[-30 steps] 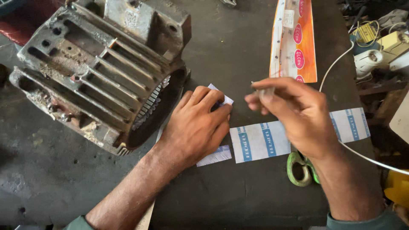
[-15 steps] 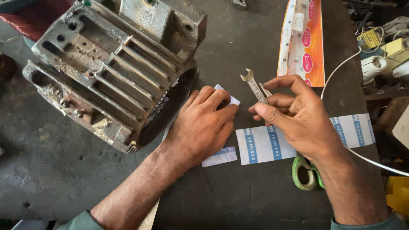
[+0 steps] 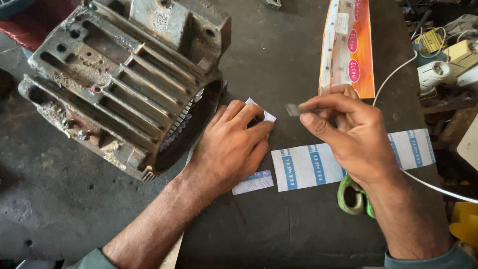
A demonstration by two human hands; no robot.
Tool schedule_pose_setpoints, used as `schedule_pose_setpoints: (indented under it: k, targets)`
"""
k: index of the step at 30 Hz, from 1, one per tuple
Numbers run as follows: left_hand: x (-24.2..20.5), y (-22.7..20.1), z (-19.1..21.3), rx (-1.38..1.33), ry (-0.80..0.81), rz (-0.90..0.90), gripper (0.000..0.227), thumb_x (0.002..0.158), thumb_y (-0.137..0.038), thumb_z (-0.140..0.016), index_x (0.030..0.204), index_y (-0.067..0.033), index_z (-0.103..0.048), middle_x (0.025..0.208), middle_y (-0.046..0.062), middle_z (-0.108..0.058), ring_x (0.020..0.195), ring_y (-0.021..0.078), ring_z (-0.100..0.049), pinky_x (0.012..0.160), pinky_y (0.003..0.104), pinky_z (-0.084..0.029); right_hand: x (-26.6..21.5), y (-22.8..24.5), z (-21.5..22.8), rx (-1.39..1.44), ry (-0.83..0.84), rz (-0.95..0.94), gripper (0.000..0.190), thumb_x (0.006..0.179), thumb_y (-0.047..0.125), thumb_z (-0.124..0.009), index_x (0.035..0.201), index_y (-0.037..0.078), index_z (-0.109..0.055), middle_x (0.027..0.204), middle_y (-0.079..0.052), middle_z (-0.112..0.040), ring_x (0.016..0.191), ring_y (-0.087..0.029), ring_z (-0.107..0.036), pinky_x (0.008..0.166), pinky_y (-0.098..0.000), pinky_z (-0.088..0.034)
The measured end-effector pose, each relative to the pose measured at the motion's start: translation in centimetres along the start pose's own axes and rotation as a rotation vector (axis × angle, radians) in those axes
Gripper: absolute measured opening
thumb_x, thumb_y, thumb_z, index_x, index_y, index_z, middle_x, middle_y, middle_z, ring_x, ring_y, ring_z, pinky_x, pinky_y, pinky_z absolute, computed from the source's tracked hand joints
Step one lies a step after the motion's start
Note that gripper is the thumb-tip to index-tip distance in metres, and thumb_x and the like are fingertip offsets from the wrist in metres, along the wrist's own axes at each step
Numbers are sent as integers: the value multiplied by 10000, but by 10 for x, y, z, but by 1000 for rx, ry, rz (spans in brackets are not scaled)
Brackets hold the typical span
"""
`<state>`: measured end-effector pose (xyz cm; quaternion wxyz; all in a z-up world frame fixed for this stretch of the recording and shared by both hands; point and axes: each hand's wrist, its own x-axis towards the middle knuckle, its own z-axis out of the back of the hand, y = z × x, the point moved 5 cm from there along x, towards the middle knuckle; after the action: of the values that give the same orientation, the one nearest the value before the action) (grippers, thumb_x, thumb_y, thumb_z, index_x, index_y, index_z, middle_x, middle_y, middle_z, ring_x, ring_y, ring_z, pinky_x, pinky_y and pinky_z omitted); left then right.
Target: The person marks a strip of printed labels with a pen, then uses scissors to cut the strip into smaller pieces. The person folds one of the cut pieces and places it on the workbench.
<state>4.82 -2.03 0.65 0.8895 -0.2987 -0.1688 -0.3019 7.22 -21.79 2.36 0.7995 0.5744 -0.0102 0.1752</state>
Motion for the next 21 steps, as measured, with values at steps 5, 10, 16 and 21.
schedule_pose_setpoints:
  k: [5, 10, 16, 21]
  targets:
    - [0, 0, 0, -11, 10, 5, 226, 905, -145, -672, 1091, -35, -736, 1120, 102, -627, 1125, 265, -580, 1008, 446, -460, -6, 5, 8, -178, -95, 10, 222, 967, 108, -767, 1147, -17, -735, 660, 37, -486, 601, -28, -398, 550, -209, -305]
    - [0, 0, 0, -3, 11, 13, 222, 906, -150, -673, 1088, -40, -735, 1109, 99, -624, 1111, 267, -577, 997, 439, -463, -8, 19, 4, -303, -128, 92, 222, 1023, 114, -719, 1178, -21, -634, 651, 33, -565, 592, -54, -465, 563, -240, -366]
    - [2, -4, 7, -70, -25, 5, 246, 876, -132, -681, 1100, -39, -729, 1091, 94, -624, 1080, 284, -576, 963, 429, -472, -6, 17, -2, -166, 3, -24, 153, 977, 74, -561, 1102, -4, -599, 886, -38, -735, 821, -69, -703, 740, -226, -559]
    - [0, -1, 4, -88, -39, 2, 243, 844, -115, -692, 1074, -40, -722, 1082, 112, -623, 1062, 306, -575, 937, 430, -475, -4, -11, -3, 39, 32, -134, 250, 953, 74, -719, 1145, -27, -595, 905, -102, -725, 813, -114, -700, 715, -261, -554]
